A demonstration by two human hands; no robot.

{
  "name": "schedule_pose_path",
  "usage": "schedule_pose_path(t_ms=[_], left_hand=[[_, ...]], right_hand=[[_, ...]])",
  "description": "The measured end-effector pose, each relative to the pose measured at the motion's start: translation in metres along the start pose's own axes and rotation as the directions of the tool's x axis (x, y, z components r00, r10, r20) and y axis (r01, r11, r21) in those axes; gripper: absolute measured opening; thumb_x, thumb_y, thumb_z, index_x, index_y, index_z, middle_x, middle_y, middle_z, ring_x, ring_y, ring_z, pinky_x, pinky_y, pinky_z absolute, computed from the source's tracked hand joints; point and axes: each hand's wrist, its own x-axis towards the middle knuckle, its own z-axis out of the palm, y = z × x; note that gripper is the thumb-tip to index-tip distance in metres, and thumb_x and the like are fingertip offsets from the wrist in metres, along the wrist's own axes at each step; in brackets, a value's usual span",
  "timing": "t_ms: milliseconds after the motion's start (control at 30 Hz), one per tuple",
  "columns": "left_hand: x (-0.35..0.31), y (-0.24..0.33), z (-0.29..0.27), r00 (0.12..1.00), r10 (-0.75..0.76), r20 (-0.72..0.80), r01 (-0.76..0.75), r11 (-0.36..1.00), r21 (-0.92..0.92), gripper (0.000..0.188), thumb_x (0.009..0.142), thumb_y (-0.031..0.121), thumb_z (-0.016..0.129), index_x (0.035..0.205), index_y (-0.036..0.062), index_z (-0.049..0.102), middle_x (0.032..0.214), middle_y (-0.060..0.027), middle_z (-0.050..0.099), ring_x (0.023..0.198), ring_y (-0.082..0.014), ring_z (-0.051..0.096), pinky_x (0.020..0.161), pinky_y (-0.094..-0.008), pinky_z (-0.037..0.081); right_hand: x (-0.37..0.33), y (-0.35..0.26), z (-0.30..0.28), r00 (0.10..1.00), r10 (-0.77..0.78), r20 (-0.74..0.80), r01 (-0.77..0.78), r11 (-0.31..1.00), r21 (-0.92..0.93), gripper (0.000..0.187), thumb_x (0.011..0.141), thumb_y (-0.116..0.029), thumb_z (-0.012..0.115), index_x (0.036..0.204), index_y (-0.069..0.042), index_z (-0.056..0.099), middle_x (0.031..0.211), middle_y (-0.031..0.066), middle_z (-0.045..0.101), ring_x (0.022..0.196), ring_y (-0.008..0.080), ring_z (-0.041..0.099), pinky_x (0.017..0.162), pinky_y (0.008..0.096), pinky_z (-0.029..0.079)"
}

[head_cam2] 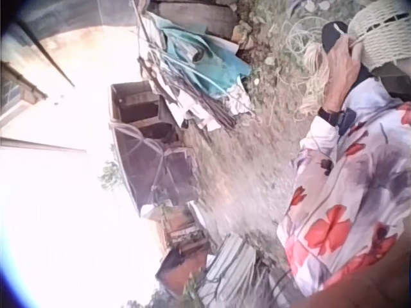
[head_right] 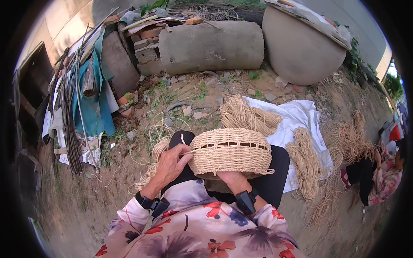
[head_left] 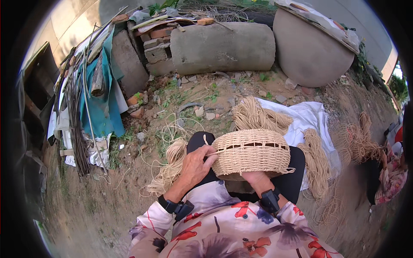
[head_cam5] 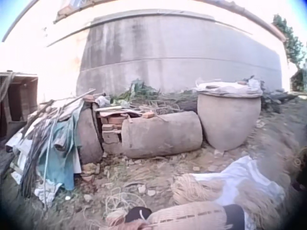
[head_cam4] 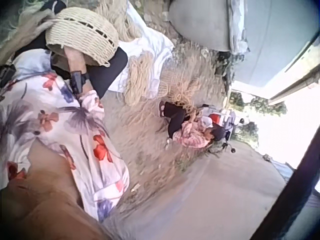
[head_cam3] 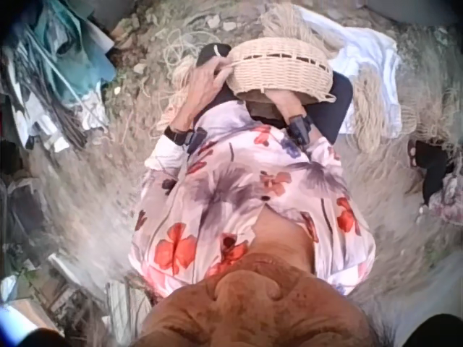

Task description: Weaving a straw or wicker basket outdoors.

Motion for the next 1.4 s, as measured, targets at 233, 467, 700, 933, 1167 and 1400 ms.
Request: schedule_pose_path(t_ms=[233, 467, 700, 933, 1167, 1400], left_hand=[[0.015, -0.033, 0.004, 0.928, -0.262, 0.266, 0.349, 0.863, -0.365, 0.014, 0.091, 0.02, 0.068, 0.09, 0.0066, 0.067, 0.075, 0.0031, 0.06, 0.062, -0.0042, 0.051, 0.055, -0.0214, 0.041], [0.034, -0.043, 0.008, 0.879, -0.302, 0.37, 0.429, 0.839, -0.335, 0.019, 0.082, 0.021, 0.072, 0.077, 0.0038, 0.067, 0.067, 0.0007, 0.064, 0.062, -0.0064, 0.056, 0.059, -0.0255, 0.043], [0.068, -0.026, 0.001, 0.881, -0.282, 0.38, 0.254, 0.959, 0.124, 0.029, 0.069, 0.033, 0.074, 0.068, 0.0067, 0.061, 0.061, -0.0055, 0.062, 0.058, -0.0183, 0.059, 0.056, -0.0333, 0.045], [0.069, -0.013, 0.002, 0.874, -0.275, 0.4, 0.239, 0.961, 0.136, 0.03, 0.072, 0.035, 0.072, 0.07, 0.0068, 0.06, 0.064, -0.0065, 0.063, 0.06, -0.0183, 0.061, 0.058, -0.0344, 0.046], [0.044, -0.025, -0.016, 0.858, -0.216, 0.465, 0.321, 0.934, -0.158, 0.019, 0.083, 0.02, 0.07, 0.077, 0.0035, 0.062, 0.068, -0.0041, 0.066, 0.063, -0.0102, 0.062, 0.059, -0.027, 0.047], [0.037, -0.019, -0.013, 0.884, -0.215, 0.415, 0.272, 0.959, -0.083, 0.015, 0.086, 0.018, 0.069, 0.083, 0.0041, 0.065, 0.068, -0.0029, 0.066, 0.063, -0.0086, 0.062, 0.06, -0.0265, 0.048]], right_hand=[[0.004, 0.009, -0.051, 0.98, -0.106, -0.167, 0.043, 0.939, -0.341, 0.046, 0.101, -0.039, 0.048, 0.131, -0.005, 0.051, 0.133, 0.0118, 0.055, 0.121, 0.0269, 0.053, 0.106, 0.0465, 0.044], [0.0, 0.018, -0.06, 0.982, -0.155, -0.106, 0.066, 0.813, -0.579, 0.042, 0.1, -0.033, 0.053, 0.128, -0.003, 0.052, 0.127, 0.0091, 0.058, 0.117, 0.0228, 0.055, 0.106, 0.0399, 0.043], [-0.014, 0.011, -0.03, 0.991, -0.038, -0.127, -0.033, 0.855, -0.517, 0.04, 0.1, -0.027, 0.053, 0.133, -0.004, 0.05, 0.129, 0.0087, 0.057, 0.121, 0.0213, 0.052, 0.108, 0.0363, 0.041], [-0.045, -0.004, -0.024, 0.977, 0.014, -0.211, -0.202, 0.361, -0.91, 0.041, 0.1, -0.021, 0.052, 0.138, -0.006, 0.047, 0.131, 0.0089, 0.056, 0.127, 0.0202, 0.048, 0.109, 0.0343, 0.039], [-0.053, -0.014, -0.027, 0.967, 0.033, -0.252, -0.253, 0.038, -0.967, 0.039, 0.101, -0.012, 0.047, 0.139, -0.005, 0.048, 0.134, 0.0102, 0.054, 0.13, 0.0204, 0.046, 0.11, 0.033, 0.037], [-0.059, -0.018, -0.023, 0.991, 0.032, -0.126, -0.121, -0.138, -0.983, 0.033, 0.101, -0.008, 0.045, 0.133, -0.002, 0.054, 0.134, 0.0132, 0.055, 0.128, 0.0234, 0.048, 0.109, 0.0344, 0.038]])
